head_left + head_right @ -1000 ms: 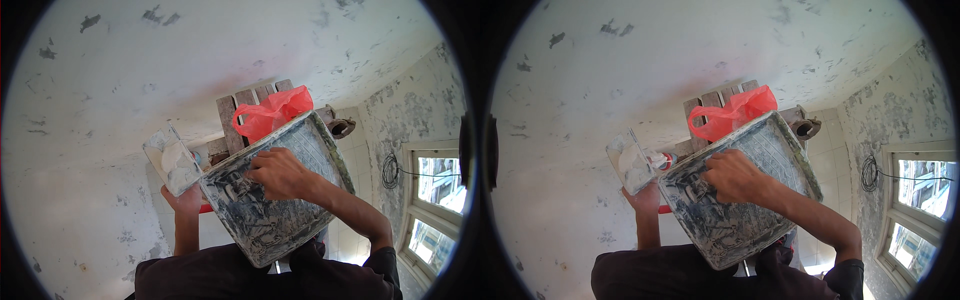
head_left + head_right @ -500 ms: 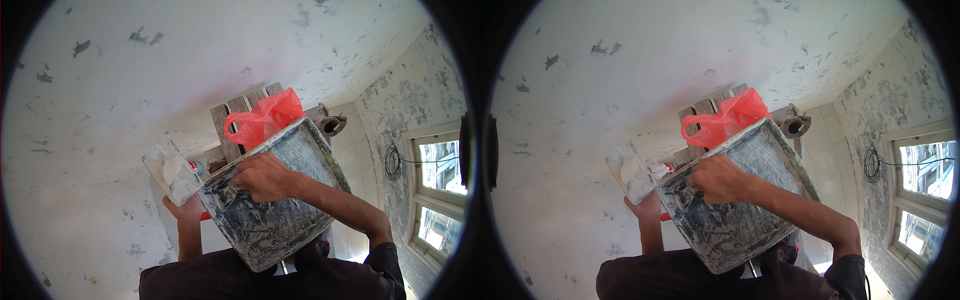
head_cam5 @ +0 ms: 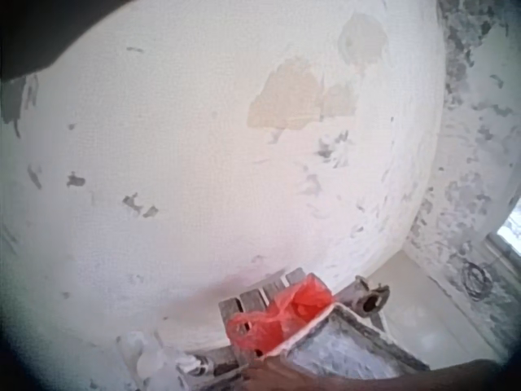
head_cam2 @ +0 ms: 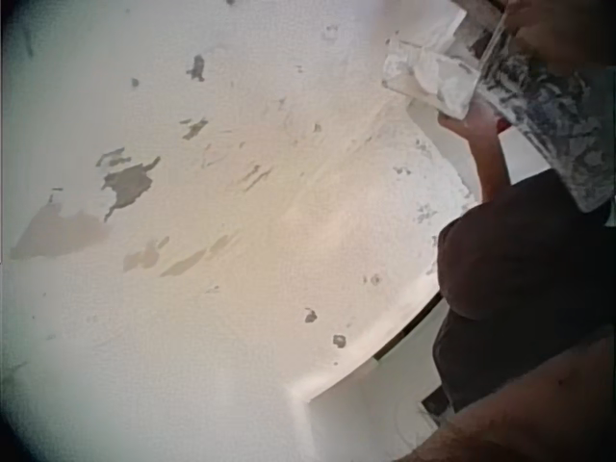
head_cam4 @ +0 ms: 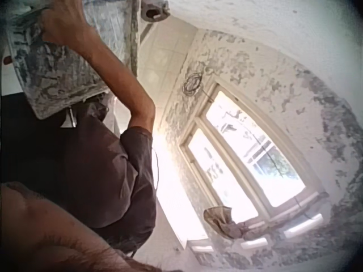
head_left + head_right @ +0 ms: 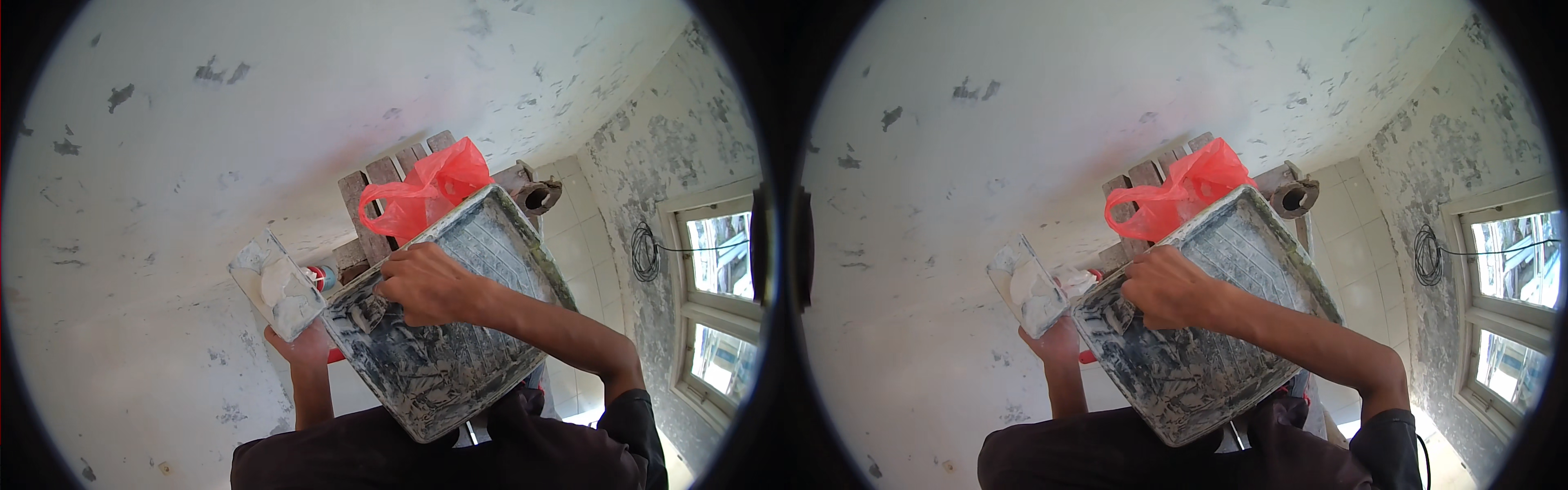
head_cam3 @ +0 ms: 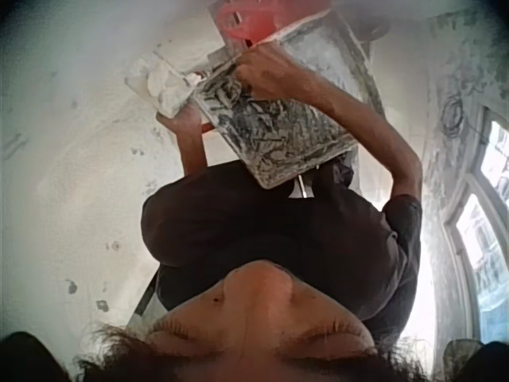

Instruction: Applying wall filler or plaster to a wall using a spatula and tray.

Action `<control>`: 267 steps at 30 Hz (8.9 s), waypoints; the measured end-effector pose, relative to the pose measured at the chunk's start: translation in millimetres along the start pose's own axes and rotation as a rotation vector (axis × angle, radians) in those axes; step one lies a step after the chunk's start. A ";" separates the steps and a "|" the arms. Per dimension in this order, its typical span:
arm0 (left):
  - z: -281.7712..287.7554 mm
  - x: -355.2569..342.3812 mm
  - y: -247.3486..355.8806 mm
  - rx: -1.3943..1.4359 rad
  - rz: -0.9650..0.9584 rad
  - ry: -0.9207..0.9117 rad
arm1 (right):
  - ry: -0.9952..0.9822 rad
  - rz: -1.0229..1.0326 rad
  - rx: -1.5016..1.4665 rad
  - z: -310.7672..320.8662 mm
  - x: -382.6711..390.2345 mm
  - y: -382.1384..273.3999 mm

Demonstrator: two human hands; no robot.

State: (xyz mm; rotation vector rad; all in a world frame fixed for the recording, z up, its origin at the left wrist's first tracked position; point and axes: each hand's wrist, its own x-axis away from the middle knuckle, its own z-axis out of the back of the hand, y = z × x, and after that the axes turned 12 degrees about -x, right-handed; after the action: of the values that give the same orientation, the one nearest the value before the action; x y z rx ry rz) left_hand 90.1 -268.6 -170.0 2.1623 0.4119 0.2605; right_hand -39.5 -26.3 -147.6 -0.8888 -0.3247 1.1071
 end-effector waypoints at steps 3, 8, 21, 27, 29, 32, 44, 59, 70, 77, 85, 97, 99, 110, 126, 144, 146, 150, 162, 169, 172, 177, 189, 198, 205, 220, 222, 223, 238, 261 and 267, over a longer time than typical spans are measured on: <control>-1.2 0.4 -3.2 0.029 0.008 -0.012 | 0.028 0.054 -0.025 -4.9 -5.3 -0.1; 0.3 4.8 -2.9 0.019 -0.016 -0.081 | 0.056 0.093 -0.075 -0.1 -10.0 -4.9; -8.7 3.9 2.2 -0.118 0.049 0.179 | 0.030 -0.148 -0.246 74.2 28.4 -13.1; -13.6 8.3 5.6 -0.051 0.097 0.011 | 0.168 -0.208 -0.630 115.6 72.0 -31.4; -26.2 12.2 -0.4 0.063 0.221 -0.107 | 0.264 -0.162 -0.718 113.1 72.9 -37.2; -47.9 24.2 -5.2 0.279 0.363 -0.215 | 0.246 0.008 -0.717 113.6 57.9 -34.0; -62.3 34.4 -11.9 0.138 0.310 -0.282 | 0.078 -0.366 -1.343 48.7 62.8 -29.0; -93.5 28.2 -20.0 -0.009 0.265 -0.222 | 0.154 -0.376 0.086 17.3 144.6 -37.2; -155.8 29.5 -13.8 -0.544 0.101 -0.283 | 0.897 -0.075 -1.455 18.8 72.6 -96.2; -182.3 8.9 -12.2 -0.880 0.038 -0.511 | 1.065 -0.027 -1.652 30.3 82.3 -69.2; -149.0 2.7 21.6 -1.559 -0.057 -0.394 | 1.429 -0.075 -1.292 86.2 168.6 17.8; -83.0 31.4 5.2 -0.952 0.181 -0.492 | 1.387 -0.477 -1.439 8.1 280.2 102.1; -77.8 36.1 -1.4 -0.949 0.149 -0.471 | 1.367 -0.491 -1.407 -11.1 286.1 106.1; -70.5 32.5 2.6 -0.792 0.381 -0.572 | 1.371 -0.077 -1.365 76.8 236.3 65.5; -21.0 39.0 -33.6 -1.359 0.117 -0.167 | 1.115 -0.102 -1.360 226.5 68.9 180.6; -10.5 37.3 -28.8 -1.713 0.472 -0.393 | 1.310 -0.459 -1.103 278.3 20.6 151.2; -11.3 34.2 -27.7 -1.713 0.520 -0.404 | 1.311 -0.443 -1.142 286.5 15.0 141.3; -0.4 37.2 -31.6 -1.619 0.548 -0.376 | 1.307 -0.366 -1.116 296.7 10.6 125.4; -32.9 34.4 -17.6 -1.601 0.679 -0.332 | 1.367 -0.011 -1.172 286.5 81.6 156.3; -11.2 31.1 -26.4 -1.616 0.553 -0.402 | 1.312 -0.352 -1.166 275.7 42.2 178.5; -16.2 33.1 -22.7 -1.582 0.604 -0.426 | 1.311 -0.447 -1.107 289.1 35.7 164.9; 2.4 31.3 -35.0 -1.609 0.550 -0.446 | 1.340 -0.422 -1.117 312.2 21.9 132.8; -2.4 35.4 -31.9 -1.536 0.548 -0.404 | 1.322 -0.163 -1.219 278.5 79.9 162.2; -10.6 36.8 -27.6 -1.564 0.611 -0.346 | 1.402 -0.329 -1.164 287.1 23.7 156.6; -16.0 34.7 -27.6 -1.336 0.714 -0.331 | 1.414 -0.085 -1.089 345.9 11.8 92.7; 12.1 41.0 -39.9 -1.567 0.558 -0.350 | 1.405 -0.343 -1.192 256.5 -3.7 139.8; -0.9 42.6 -33.4 -1.604 0.537 -0.363 | 1.451 -0.400 -1.155 270.3 -13.2 127.7; -9.1 41.1 -30.6 -1.639 0.514 -0.383 | 1.426 -0.390 -1.175 277.4 -15.7 119.5; -7.7 36.1 -31.5 -1.638 0.618 -0.351 | 1.323 -0.413 -1.271 207.4 21.5 149.6; -14.5 35.8 -21.3 -1.575 0.540 -0.434 | 1.417 -0.056 -1.184 232.4 25.6 132.4; -24.8 31.7 -20.1 -1.487 0.706 -0.373 | 1.411 -0.447 -1.284 214.8 14.9 180.6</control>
State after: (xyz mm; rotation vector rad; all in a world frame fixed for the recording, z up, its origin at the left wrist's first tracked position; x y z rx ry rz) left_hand 107.1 -226.9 -170.8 0.7447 -0.6393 0.3663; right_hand -283.4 113.3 -152.6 -2.3158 0.0291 -0.4678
